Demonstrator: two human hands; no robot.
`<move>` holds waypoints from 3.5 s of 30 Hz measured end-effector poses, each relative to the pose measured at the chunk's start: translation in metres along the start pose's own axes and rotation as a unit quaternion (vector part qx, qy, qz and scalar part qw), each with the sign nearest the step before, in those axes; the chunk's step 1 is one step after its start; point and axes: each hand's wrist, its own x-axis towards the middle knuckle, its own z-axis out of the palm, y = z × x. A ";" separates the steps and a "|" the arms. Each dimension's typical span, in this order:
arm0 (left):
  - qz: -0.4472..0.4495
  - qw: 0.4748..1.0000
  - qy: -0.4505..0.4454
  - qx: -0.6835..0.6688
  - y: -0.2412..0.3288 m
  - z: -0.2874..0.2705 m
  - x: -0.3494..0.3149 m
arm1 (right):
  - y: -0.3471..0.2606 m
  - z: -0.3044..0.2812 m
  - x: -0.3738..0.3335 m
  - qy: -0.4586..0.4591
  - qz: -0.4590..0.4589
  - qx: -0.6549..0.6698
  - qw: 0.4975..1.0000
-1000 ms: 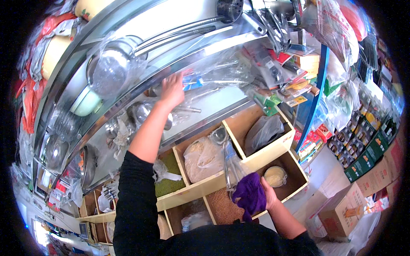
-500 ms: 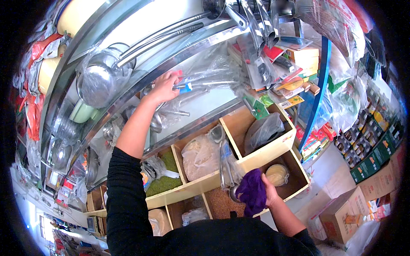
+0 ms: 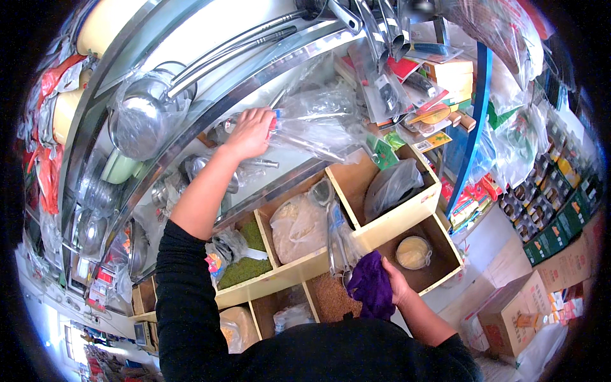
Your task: The person wipes various packaged kitchen utensils, including ladles and spoons, with a purple cloth. They handle the items one by one, wiping the plastic packaging and then placing them back onto the metal shelf in a store aisle.
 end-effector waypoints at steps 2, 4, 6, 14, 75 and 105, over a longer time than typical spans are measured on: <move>-0.017 0.999 -0.014 -0.028 0.010 -0.001 0.002 | 0.003 -0.003 0.003 0.012 -0.003 0.000 1.000; -0.029 0.998 -0.025 -0.046 0.017 -0.009 0.006 | 0.002 -0.002 0.004 0.010 0.003 0.004 1.000; -0.035 0.997 -0.041 -0.054 0.019 -0.012 0.009 | 0.002 0.004 0.005 0.003 0.006 0.007 1.000; 0.057 0.997 0.003 -0.044 0.012 -0.017 -0.009 | 0.003 0.011 -0.004 0.026 -0.026 -0.039 0.999; -0.504 0.348 0.250 -0.750 0.220 0.008 -0.353 | 0.064 0.127 0.084 -0.095 0.054 -0.720 0.686; -0.488 0.210 0.022 -0.847 0.236 -0.009 -0.503 | 0.125 0.231 0.212 -0.128 -0.293 -0.937 0.141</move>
